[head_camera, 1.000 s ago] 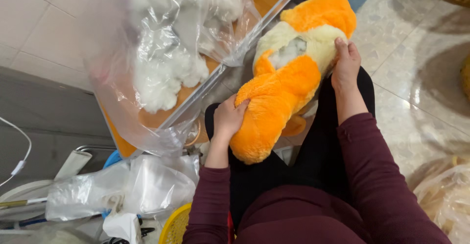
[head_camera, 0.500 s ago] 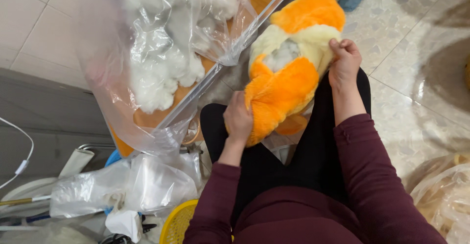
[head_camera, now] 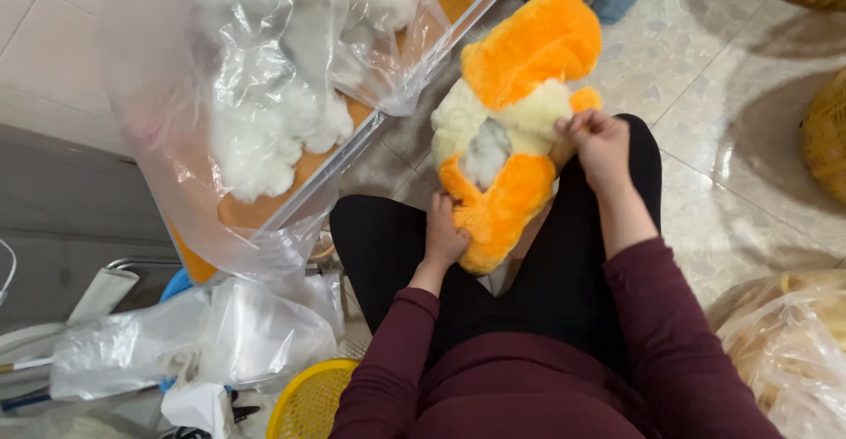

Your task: The person sits on the floor and repeatedly pulls white stuffing from a plastic bag, then inserts and presses it into an orange and white plush toy held on the lap. The person adjusts the toy and continues adding stuffing by hand.

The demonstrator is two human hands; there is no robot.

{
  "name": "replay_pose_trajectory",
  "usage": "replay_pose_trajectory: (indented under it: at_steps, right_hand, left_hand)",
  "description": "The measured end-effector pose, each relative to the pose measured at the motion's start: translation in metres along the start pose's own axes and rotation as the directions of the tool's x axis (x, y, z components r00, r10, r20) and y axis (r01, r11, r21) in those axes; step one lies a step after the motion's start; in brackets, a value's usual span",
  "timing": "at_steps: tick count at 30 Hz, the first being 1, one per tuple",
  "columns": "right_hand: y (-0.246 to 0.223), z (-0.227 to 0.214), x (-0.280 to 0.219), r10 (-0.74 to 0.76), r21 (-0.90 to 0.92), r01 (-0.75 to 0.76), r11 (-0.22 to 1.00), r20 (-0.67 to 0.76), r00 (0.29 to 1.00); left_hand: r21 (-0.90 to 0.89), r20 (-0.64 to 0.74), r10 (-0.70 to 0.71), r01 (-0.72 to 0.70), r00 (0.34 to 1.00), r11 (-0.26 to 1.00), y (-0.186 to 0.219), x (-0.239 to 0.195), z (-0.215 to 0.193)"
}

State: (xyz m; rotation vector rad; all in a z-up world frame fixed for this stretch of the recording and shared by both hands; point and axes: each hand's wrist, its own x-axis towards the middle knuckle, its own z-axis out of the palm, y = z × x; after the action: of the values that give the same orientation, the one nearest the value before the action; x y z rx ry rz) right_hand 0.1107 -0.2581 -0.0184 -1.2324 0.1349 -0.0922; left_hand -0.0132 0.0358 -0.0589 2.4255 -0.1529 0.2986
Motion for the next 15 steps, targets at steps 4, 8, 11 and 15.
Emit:
replay_pose_trajectory:
  at_steps: [4,8,11,15]
  right_hand:
    - [-0.006,0.01,-0.028,-0.058,-0.072,0.071,0.995,0.171,0.984]
    - [-0.012,-0.003,-0.031,0.047,-0.097,-0.009,0.995,0.394,0.918]
    - [-0.013,-0.007,-0.028,0.101,-0.106,-0.056,0.993,0.491,0.865]
    - [-0.008,0.005,-0.024,0.152,-0.143,-0.096,0.985,0.461,0.874]
  left_hand:
    - [-0.2,-0.354,-0.157,0.09,0.922,0.976,0.0,0.007,-0.009]
    - [-0.119,-0.43,-0.166,0.127,0.888,0.985,0.016,0.024,-0.023]
    - [0.063,-0.285,-0.009,0.028,0.959,0.998,0.027,0.042,-0.035]
    - [0.206,-0.221,-0.059,0.106,0.974,0.973,0.026,0.064,-0.037]
